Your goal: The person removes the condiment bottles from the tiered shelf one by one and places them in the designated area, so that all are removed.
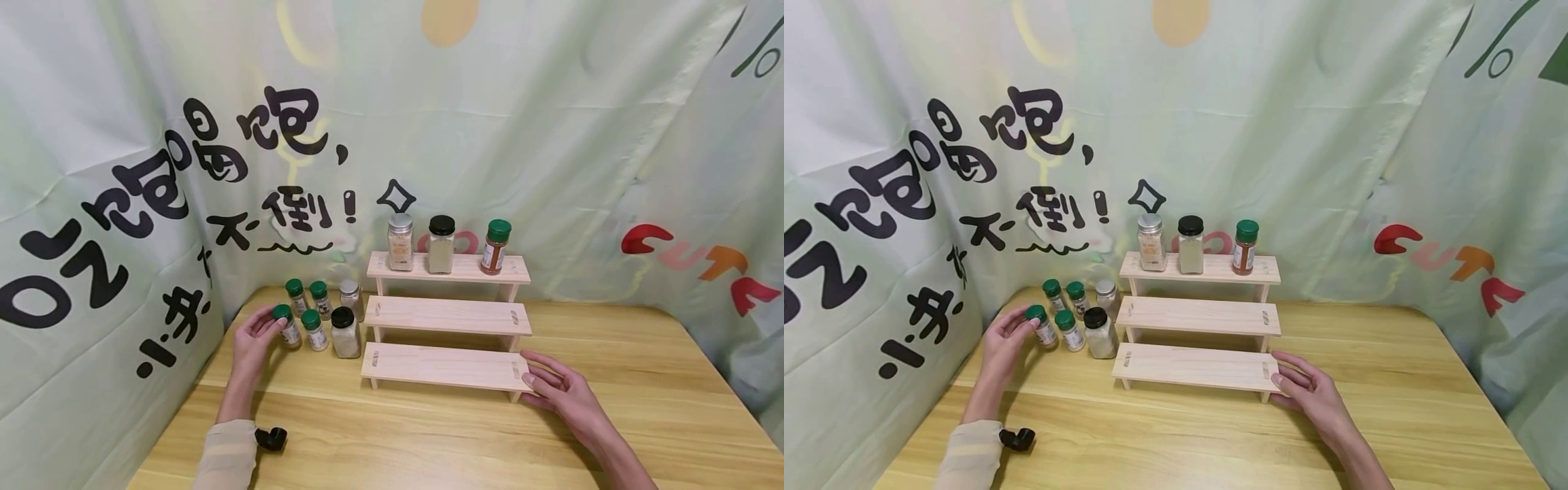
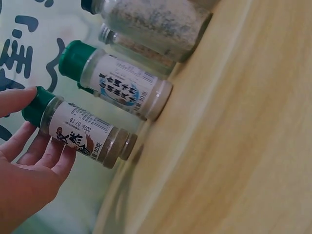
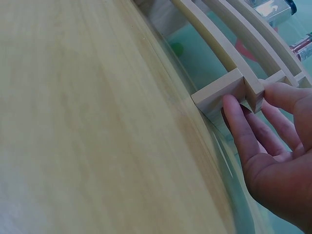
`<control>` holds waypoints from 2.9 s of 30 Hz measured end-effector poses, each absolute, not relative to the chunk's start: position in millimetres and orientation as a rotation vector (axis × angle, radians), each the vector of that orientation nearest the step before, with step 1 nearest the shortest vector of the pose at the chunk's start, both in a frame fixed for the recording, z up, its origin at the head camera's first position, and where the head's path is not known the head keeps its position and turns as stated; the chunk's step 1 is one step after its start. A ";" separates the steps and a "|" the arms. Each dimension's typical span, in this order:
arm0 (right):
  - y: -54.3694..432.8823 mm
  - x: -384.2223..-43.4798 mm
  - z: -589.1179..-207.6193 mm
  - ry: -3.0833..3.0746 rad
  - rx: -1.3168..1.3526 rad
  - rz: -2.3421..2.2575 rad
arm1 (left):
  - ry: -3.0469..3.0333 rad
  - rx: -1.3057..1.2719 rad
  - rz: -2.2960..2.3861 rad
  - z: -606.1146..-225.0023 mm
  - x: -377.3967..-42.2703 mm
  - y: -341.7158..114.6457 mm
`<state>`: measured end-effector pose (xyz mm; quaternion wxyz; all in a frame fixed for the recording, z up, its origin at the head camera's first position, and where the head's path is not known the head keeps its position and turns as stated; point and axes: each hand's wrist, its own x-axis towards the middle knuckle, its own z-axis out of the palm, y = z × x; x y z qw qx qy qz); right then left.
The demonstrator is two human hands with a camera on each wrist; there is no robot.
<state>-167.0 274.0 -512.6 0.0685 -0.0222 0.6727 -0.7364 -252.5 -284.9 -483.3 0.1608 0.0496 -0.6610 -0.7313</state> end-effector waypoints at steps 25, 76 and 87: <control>274.5 -167.0 -512.4 2.051 -0.075 -2.197 | -1.908 0.138 -2.140 -499.1 -255.9 -289.5; 273.9 -166.1 -513.6 2.041 -0.044 -2.208 | -1.934 -0.505 -1.954 -420.0 -224.9 -195.8; 273.7 -166.1 -512.6 2.010 -0.072 -2.237 | -1.958 -0.544 -1.958 -402.3 -237.2 -170.9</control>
